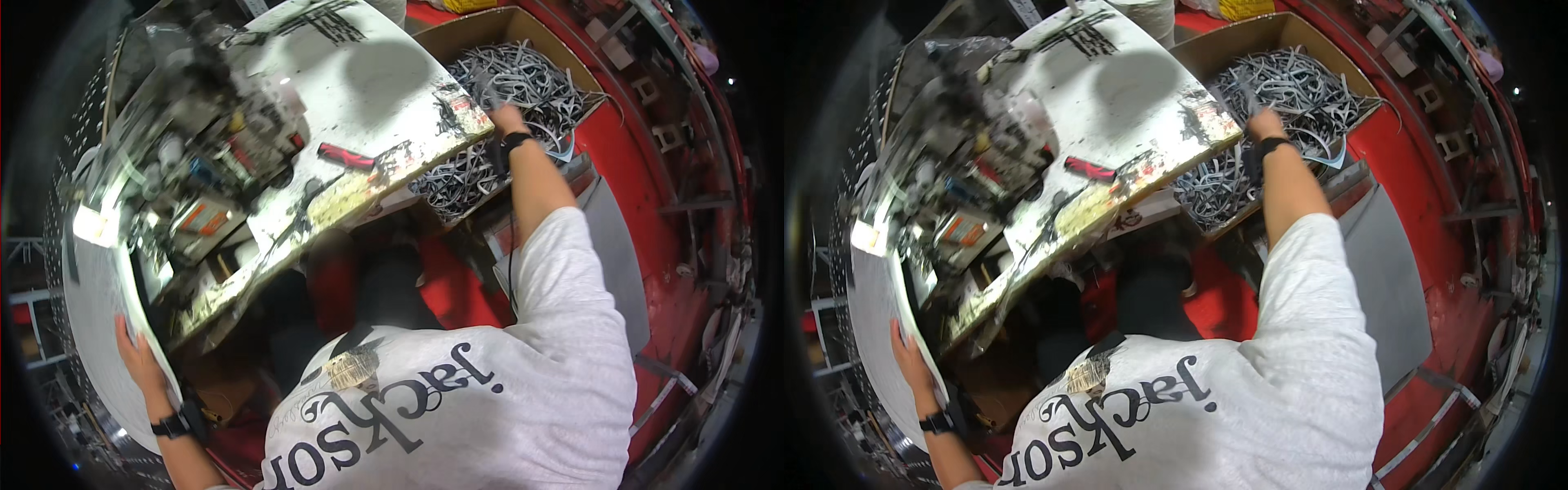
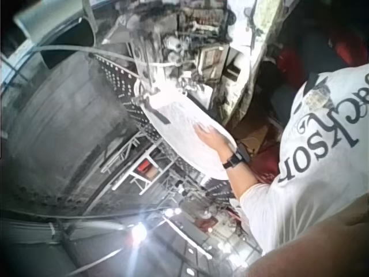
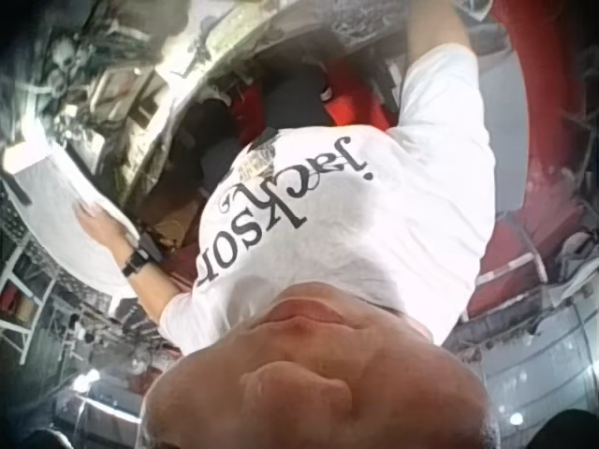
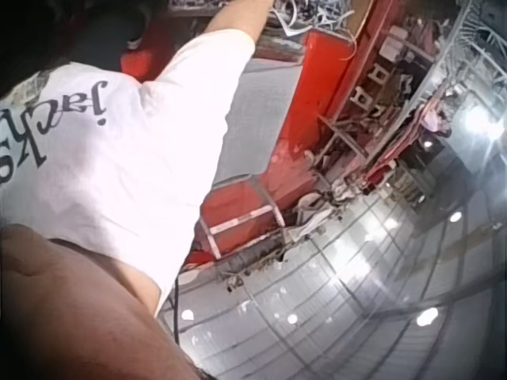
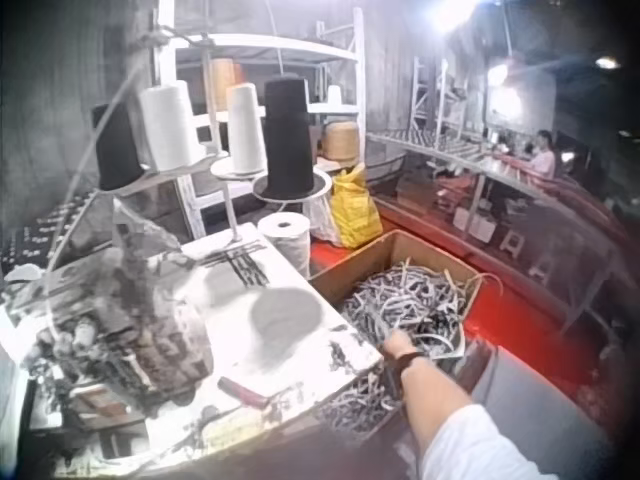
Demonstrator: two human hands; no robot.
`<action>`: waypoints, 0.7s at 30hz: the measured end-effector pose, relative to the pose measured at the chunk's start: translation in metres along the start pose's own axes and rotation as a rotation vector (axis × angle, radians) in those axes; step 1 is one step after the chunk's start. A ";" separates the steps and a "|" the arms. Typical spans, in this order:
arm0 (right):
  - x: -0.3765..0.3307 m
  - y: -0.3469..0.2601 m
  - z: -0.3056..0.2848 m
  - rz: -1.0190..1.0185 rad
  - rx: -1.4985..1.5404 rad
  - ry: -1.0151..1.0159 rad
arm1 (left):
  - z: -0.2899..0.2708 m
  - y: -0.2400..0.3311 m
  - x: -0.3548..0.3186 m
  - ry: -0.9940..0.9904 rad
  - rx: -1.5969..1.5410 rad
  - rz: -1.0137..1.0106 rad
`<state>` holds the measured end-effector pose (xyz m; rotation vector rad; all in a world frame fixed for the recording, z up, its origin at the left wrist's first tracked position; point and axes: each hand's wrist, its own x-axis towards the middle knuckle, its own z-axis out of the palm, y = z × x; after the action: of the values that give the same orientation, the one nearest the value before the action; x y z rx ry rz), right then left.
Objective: Sewing the edges of circular mats using an overlock machine.
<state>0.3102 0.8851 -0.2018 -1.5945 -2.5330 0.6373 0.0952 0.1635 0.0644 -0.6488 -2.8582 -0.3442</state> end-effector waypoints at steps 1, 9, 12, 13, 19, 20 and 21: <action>0.010 0.039 0.041 -0.151 0.040 -0.072 | 0.004 0.003 0.005 -0.016 -0.020 0.000; -0.006 0.089 0.155 -0.287 -0.127 -0.331 | 0.019 -0.006 0.012 -0.083 -0.161 -0.189; -0.009 0.073 0.186 -0.329 -0.210 -0.380 | 0.014 -0.006 0.007 -0.038 -0.226 -0.300; -0.008 0.082 0.191 -0.319 -0.252 -0.386 | 0.037 -0.005 0.028 -0.046 -0.237 -0.272; -0.003 0.080 0.228 -0.333 -0.478 -0.425 | 0.096 0.023 0.097 -0.045 -0.196 -0.126; -0.010 0.076 0.236 -0.339 -0.512 -0.449 | 0.102 0.027 0.104 -0.052 -0.177 -0.108; -0.015 0.071 0.242 -0.347 -0.548 -0.470 | 0.109 0.031 0.110 -0.057 -0.159 -0.093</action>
<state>0.3085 0.8252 -0.4478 -1.1469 -3.4595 0.3156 -0.0032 0.2641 -0.0079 -0.5625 -2.9434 -0.5812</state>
